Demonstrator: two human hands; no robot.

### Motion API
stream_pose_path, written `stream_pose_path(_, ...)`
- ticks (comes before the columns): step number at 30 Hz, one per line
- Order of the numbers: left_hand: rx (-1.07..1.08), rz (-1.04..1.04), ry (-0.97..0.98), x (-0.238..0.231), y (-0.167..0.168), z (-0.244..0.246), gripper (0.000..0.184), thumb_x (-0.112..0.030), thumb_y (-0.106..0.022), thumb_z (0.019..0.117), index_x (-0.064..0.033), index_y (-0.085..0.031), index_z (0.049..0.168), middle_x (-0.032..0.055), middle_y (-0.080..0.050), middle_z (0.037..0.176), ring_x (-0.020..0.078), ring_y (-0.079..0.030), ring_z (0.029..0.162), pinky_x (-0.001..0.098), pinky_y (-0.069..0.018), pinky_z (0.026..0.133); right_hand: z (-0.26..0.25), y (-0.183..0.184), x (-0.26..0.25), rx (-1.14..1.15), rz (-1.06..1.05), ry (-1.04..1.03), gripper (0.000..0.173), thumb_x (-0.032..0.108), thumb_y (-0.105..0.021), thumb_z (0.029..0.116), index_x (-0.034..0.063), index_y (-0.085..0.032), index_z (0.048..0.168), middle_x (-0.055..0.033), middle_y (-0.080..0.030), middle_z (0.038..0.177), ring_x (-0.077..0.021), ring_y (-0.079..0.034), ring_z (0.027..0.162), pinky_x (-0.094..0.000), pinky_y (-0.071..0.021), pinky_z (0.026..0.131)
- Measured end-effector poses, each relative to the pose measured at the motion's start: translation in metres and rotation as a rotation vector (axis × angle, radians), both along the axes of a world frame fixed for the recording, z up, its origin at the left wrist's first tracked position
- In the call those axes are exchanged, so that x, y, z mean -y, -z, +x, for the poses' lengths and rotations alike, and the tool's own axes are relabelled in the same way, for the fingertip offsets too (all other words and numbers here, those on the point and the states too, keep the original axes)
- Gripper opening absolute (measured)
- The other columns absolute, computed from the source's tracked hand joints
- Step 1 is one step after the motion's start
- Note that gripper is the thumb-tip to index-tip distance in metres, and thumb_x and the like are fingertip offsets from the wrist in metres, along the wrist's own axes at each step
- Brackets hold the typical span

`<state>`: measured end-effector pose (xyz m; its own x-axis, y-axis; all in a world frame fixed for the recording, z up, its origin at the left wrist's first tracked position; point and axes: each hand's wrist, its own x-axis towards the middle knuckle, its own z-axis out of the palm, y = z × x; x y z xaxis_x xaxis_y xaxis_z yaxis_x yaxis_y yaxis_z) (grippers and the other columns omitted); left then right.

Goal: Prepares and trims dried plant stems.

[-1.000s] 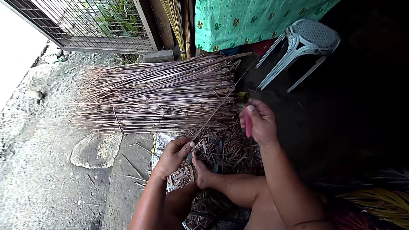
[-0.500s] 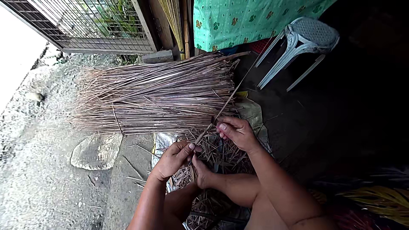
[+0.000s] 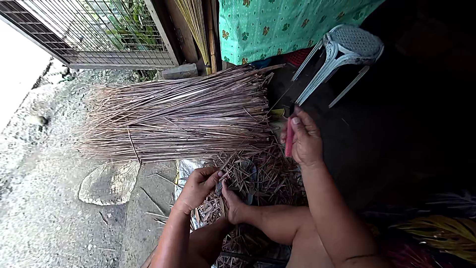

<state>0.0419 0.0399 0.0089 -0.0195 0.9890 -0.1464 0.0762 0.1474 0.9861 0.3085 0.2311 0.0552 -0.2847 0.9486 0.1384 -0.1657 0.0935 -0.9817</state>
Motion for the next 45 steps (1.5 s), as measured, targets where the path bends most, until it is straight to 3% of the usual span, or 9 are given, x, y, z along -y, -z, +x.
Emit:
stream_pose_path(6, -0.025, 0.022, -0.039, -0.001, 0.000, 0.003, 0.026, -0.029, -0.061, 0.1031, -0.0061, -0.074, 0.099, -0.0038, -0.062, 0.066, 0.0045, -0.053, 0.049, 0.0207, -0.0476, 0.047, -0.039, 0.014, 0.044, 0.287, -0.161, -0.496, 0.031, 0.014, -0.055, 0.1051, 0.0028, -0.064, 0.133, -0.0088, -0.072, 0.090, -0.0139, -0.066, 0.065, -0.0279, -0.0584, 0.059)
stream_pose_path(19, 0.023, 0.002, 0.066, 0.001, -0.004, 0.002, 0.028, -0.030, -0.060, 0.1040, -0.0063, -0.074, 0.101, -0.0048, -0.062, 0.066, 0.0029, -0.052, 0.048, 0.0193, -0.0462, 0.046, -0.016, 0.013, 0.013, 0.143, -0.016, -0.272, 0.028, 0.012, -0.054, 0.1045, 0.0046, -0.065, 0.129, -0.0069, -0.070, 0.089, -0.0122, -0.065, 0.064, -0.0263, -0.0583, 0.058)
stream_pose_path(25, -0.020, -0.039, 0.040, 0.000, -0.002, 0.002, 0.028, -0.031, -0.059, 0.1039, -0.0069, -0.074, 0.100, -0.0047, -0.062, 0.066, 0.0031, -0.052, 0.049, 0.0200, -0.0461, 0.046, 0.015, 0.005, -0.018, 0.018, -0.097, 0.116, 0.030, 0.023, -0.046, 0.1097, 0.0136, -0.056, 0.136, -0.0007, -0.068, 0.092, -0.0111, -0.065, 0.069, -0.0279, -0.0584, 0.061)
stream_pose_path(29, -0.045, -0.026, 0.037, -0.005, 0.000, 0.005, 0.031, -0.034, -0.060, 0.1037, -0.0071, -0.073, 0.098, -0.0037, -0.062, 0.067, 0.0044, -0.054, 0.050, 0.0212, -0.0478, 0.048, -0.014, 0.007, 0.016, 0.119, -0.215, -0.235, 0.041, 0.022, -0.045, 0.1067, 0.0155, -0.050, 0.147, -0.0074, -0.067, 0.088, -0.0162, -0.064, 0.065, -0.0325, -0.0579, 0.058)
stream_pose_path(31, -0.038, -0.033, 0.054, -0.005, 0.000, 0.007, 0.031, -0.035, -0.061, 0.1035, -0.0066, -0.072, 0.098, -0.0040, -0.062, 0.067, 0.0044, -0.055, 0.051, 0.0210, -0.0482, 0.049, -0.034, 0.015, 0.034, 0.098, -0.255, -0.438, 0.035, 0.014, -0.051, 0.1051, 0.0071, -0.058, 0.139, -0.0113, -0.069, 0.088, -0.0161, -0.066, 0.065, -0.0302, -0.0585, 0.059)
stream_pose_path(33, -0.040, -0.041, 0.067, -0.002, 0.000, 0.004, 0.030, -0.033, -0.059, 0.1048, -0.0058, -0.071, 0.102, -0.0031, -0.064, 0.072, 0.0051, -0.059, 0.055, 0.0215, -0.0517, 0.051, -0.042, 0.017, 0.036, 0.094, -0.236, -0.430, 0.023, 0.014, -0.052, 0.1047, 0.0041, -0.064, 0.121, -0.0074, -0.069, 0.084, -0.0126, -0.065, 0.064, -0.0273, -0.0577, 0.059)
stream_pose_path(36, -0.059, -0.072, 0.108, 0.002, -0.001, -0.004, 0.029, -0.028, -0.051, 0.1077, -0.0051, -0.068, 0.109, -0.0006, -0.069, 0.083, 0.0074, -0.065, 0.064, 0.0238, -0.0571, 0.059, -0.028, 0.016, 0.013, 0.040, -0.212, -0.192, 0.025, 0.018, -0.047, 0.1077, 0.0097, -0.063, 0.126, -0.0039, -0.067, 0.088, -0.0110, -0.063, 0.065, -0.0268, -0.0572, 0.058)
stream_pose_path(40, -0.086, -0.097, 0.139, 0.002, -0.003, -0.007, 0.029, -0.026, -0.047, 0.1089, -0.0071, -0.067, 0.102, -0.0026, -0.067, 0.077, 0.0056, -0.061, 0.058, 0.0217, -0.0533, 0.055, -0.013, 0.011, 0.004, -0.038, -0.214, -0.051, 0.029, 0.022, -0.042, 0.1096, 0.0105, -0.062, 0.128, -0.0028, -0.066, 0.085, -0.0104, -0.061, 0.061, -0.0252, -0.0559, 0.055)
stream_pose_path(45, 0.078, -0.053, 0.074, 0.001, -0.009, -0.001, 0.033, -0.027, -0.045, 0.1090, -0.0056, -0.068, 0.101, -0.0028, -0.064, 0.071, 0.0029, -0.052, 0.051, 0.0185, -0.0441, 0.047, -0.040, 0.023, 0.043, 0.213, -0.120, -0.477, 0.025, 0.021, -0.053, 0.1056, 0.0003, -0.068, 0.105, -0.0058, -0.070, 0.077, -0.0122, -0.064, 0.059, -0.0289, -0.0571, 0.055)
